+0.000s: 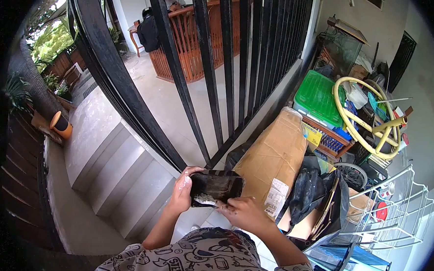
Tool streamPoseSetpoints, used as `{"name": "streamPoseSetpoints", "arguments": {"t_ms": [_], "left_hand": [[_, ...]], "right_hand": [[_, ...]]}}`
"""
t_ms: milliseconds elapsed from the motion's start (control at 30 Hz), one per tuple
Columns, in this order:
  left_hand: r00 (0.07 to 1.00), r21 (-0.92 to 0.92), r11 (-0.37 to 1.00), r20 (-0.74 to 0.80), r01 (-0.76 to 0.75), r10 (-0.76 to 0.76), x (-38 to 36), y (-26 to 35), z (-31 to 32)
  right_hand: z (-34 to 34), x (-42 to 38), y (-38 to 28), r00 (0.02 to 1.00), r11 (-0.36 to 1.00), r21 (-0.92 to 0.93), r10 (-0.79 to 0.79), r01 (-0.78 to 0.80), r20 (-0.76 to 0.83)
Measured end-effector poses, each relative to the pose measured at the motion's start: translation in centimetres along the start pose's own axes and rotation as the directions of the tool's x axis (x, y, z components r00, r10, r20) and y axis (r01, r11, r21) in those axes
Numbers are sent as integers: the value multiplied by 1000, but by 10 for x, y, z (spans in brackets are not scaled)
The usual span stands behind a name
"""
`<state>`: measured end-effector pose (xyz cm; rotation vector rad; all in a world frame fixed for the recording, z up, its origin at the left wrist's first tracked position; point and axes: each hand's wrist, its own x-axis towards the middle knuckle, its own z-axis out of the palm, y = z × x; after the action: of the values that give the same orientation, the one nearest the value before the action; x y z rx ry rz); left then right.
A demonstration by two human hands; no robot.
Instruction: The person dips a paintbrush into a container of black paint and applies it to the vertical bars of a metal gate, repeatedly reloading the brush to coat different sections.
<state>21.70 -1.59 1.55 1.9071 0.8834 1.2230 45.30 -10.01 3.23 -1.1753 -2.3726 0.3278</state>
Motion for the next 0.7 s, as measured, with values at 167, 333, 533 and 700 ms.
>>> {"name": "streamPoseSetpoints", "arguments": {"t_ms": [167, 333, 533, 700], "left_hand": [[997, -61, 997, -47, 54, -57, -1, -2, -4], [970, -251, 942, -41, 224, -242, -24, -20, 4], [924, -276, 914, -157, 297, -348, -36, -33, 8], [903, -251, 903, -167, 348, -395, -49, -39, 6]], "right_hand": [[-15, -9, 2, 950, 929, 308, 264, -204, -167], [-18, -15, -1, 869, 568, 808, 468, -154, -163], [-38, -24, 18, 942, 481, 876, 314, -48, -121], [-60, -10, 34, 887, 204, 955, 366, 217, -280]]}}
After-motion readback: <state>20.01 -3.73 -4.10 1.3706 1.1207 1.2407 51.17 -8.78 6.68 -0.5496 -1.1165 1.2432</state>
